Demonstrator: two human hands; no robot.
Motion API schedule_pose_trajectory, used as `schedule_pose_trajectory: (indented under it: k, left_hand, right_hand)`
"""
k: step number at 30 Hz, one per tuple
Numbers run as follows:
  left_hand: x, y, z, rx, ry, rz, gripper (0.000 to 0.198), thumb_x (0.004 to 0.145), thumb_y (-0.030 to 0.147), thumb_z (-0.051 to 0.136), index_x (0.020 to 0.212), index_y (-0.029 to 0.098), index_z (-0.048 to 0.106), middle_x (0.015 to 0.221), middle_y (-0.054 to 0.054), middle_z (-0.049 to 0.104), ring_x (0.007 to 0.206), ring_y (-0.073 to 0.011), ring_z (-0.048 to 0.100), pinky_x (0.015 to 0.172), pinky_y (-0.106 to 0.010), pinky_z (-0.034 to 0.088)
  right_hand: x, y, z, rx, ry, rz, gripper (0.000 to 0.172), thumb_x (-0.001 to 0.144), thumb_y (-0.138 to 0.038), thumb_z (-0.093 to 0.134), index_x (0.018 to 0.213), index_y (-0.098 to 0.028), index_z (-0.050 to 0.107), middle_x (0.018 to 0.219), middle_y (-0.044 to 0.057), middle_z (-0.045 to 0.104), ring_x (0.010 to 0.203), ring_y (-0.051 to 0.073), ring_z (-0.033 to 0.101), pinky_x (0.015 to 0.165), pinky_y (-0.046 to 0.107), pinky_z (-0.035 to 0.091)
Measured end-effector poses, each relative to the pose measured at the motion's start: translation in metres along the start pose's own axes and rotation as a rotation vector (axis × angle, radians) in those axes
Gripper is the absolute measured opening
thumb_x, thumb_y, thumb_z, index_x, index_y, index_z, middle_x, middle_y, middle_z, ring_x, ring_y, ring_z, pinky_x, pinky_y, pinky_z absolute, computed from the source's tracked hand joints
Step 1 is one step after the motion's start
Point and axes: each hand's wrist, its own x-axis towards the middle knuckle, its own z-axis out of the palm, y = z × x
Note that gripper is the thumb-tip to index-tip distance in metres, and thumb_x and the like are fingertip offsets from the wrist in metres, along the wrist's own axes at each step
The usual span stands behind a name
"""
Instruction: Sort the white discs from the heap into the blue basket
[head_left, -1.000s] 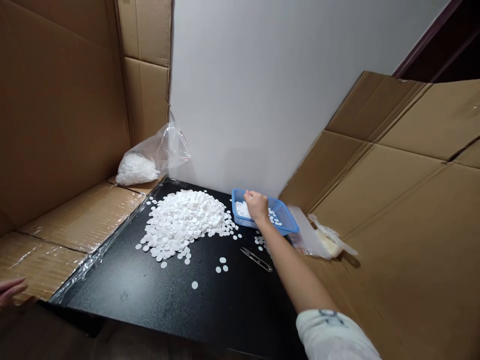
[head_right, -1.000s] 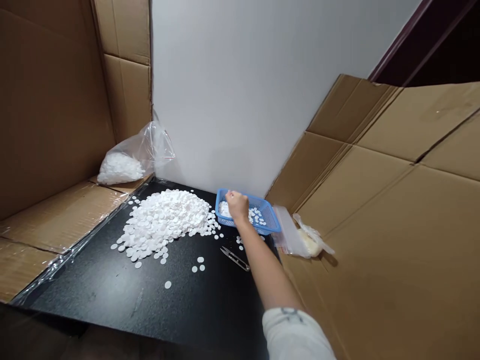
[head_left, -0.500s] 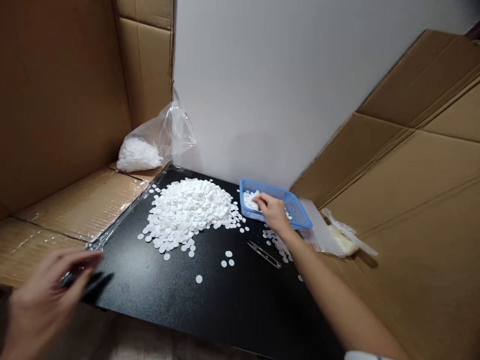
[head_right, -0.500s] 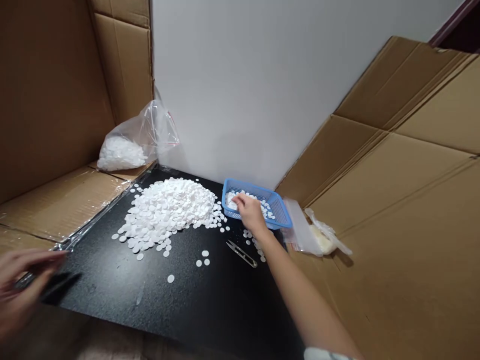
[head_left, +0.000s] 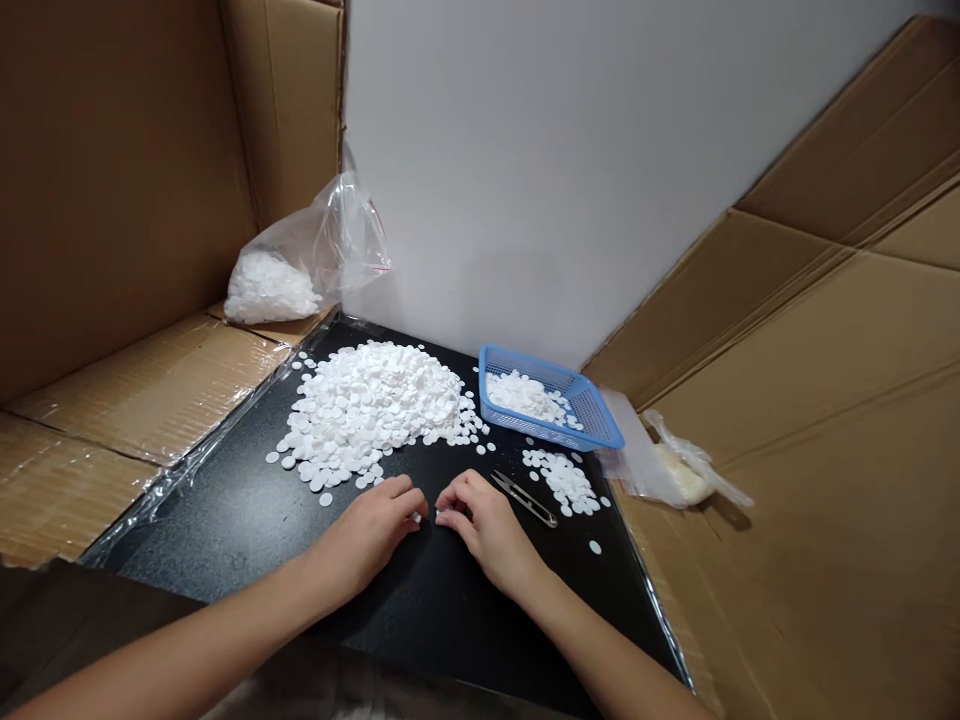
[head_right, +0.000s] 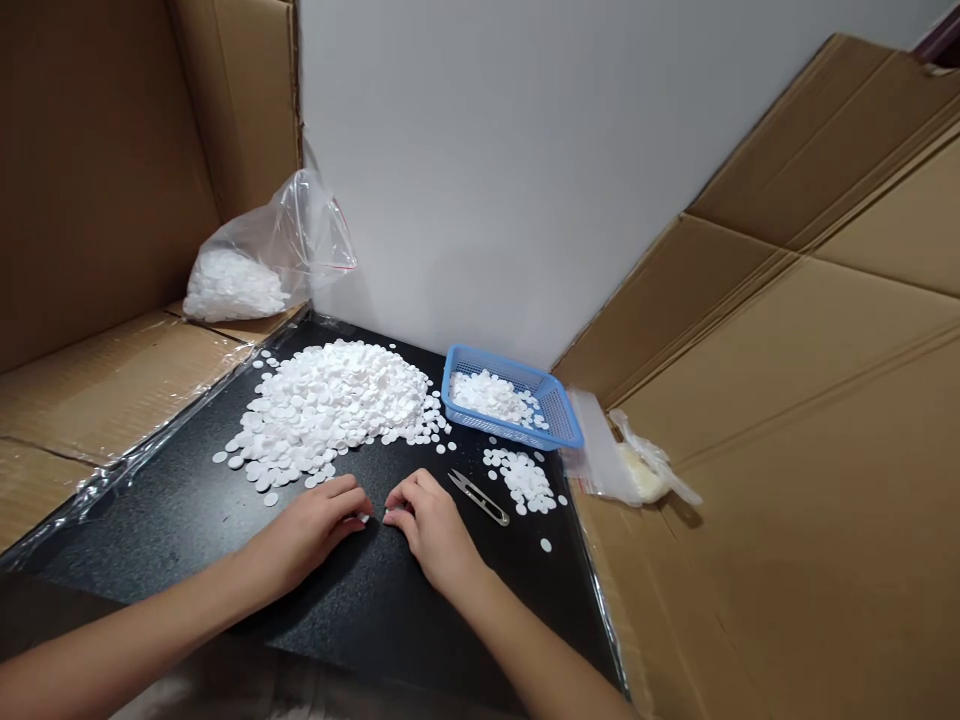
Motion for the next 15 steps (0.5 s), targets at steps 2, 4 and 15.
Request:
schedule_pose_trajectory:
  k: [2,4,15]
  left_hand:
    - [0.009,0.003,0.000,-0.042,-0.012,0.007,0.021,0.090,0.007,0.046,0.091,0.022,0.061,0.087,-0.001,0.059,0.077,-0.0170,0.057,0.069,-0.027,0.042]
    - [0.015,0.005,-0.001,-0.086,-0.014,0.000,0.023,0.087,0.005,0.047,0.093,0.022,0.062,0.088,-0.001,0.062,0.078,-0.0166,0.059,0.070,-0.027,0.044]
    - [0.023,0.002,-0.001,-0.174,0.050,-0.053,0.030,0.085,0.004,0.044,0.109,0.017,0.057,0.088,-0.004,0.070,0.077,-0.0175,0.069,0.068,-0.029,0.057]
  right_hand:
    - [-0.003,-0.001,-0.002,0.015,-0.008,-0.019,0.020,0.084,0.000,0.062,0.080,-0.020,0.062,0.085,0.000,0.056,0.077,0.016,0.057,0.073,0.027,0.047]
    - [-0.006,0.001,-0.004,0.036,-0.021,-0.039,0.021,0.084,0.000,0.060,0.078,-0.020,0.060,0.086,0.000,0.056,0.077,0.016,0.057,0.073,0.027,0.047]
    - [-0.008,-0.002,0.017,-0.039,0.104,-0.028,0.016,0.084,-0.007,0.068,0.082,-0.020,0.060,0.089,0.002,0.057,0.084,0.020,0.057,0.076,0.032,0.048]
